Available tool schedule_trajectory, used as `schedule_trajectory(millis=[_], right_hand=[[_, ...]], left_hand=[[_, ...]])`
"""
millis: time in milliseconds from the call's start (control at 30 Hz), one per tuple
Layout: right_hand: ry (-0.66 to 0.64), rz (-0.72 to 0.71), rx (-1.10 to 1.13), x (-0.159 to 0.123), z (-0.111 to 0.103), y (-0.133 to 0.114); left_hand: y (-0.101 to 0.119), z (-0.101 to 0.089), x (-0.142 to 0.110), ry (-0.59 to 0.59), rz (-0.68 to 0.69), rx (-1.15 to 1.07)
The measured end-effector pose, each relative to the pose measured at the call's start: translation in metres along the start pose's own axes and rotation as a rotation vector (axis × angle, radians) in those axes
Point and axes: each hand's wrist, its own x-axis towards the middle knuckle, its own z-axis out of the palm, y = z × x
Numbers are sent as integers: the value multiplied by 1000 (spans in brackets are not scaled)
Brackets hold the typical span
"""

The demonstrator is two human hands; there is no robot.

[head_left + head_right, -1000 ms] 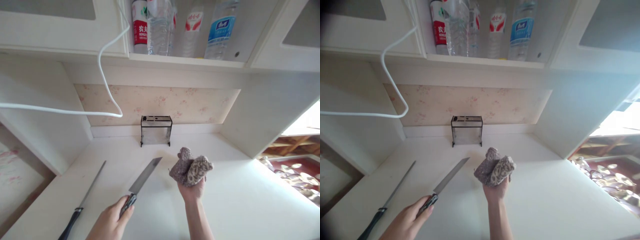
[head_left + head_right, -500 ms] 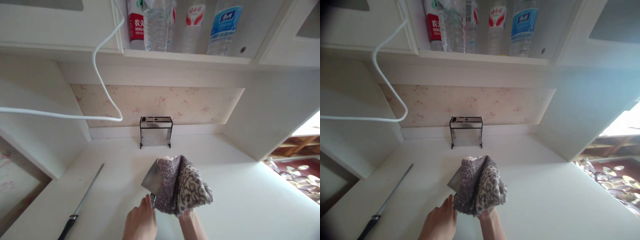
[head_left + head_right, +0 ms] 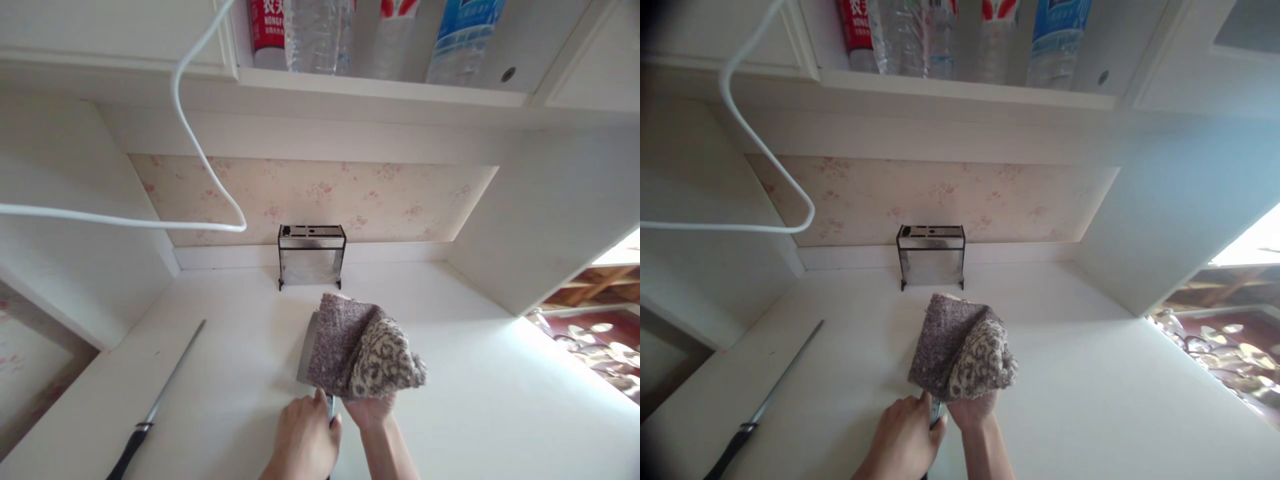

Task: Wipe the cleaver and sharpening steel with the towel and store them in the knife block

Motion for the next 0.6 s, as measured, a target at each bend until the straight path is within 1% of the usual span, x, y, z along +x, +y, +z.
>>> schedule_trajectory(millis=[133, 233, 300, 367, 433, 467, 500, 533, 567, 600], right_hand=[[45, -58, -15, -1, -1, -6], [74, -87, -65, -1, 1, -8], [90, -97, -94, -1, 2, -9], [107, -109, -116, -1, 3, -10], [123, -131, -128, -1, 2, -12], [130, -143, -133, -1, 1, -14], [136, -153, -142, 0, 0, -14], [142, -163, -162, 1, -1, -14], [142, -174, -207, 3, -2, -12], [137, -186, -269, 5, -1, -10]], left_hand=[[8, 13, 2, -67, 13, -69], [15, 18, 5, -75, 48, -137], [15, 17, 7, -59, 108, -165], [7, 11, 10, -76, 163, -244], [-10, 0, 12, -159, 147, -441], [-21, -7, 12, -204, 102, -586], [-33, -15, 12, -215, 52, -747], [-45, -24, 13, -170, 5, -921], [-57, -31, 13, -81, -33, -1099], [-67, -38, 15, 20, -42, -1279]])
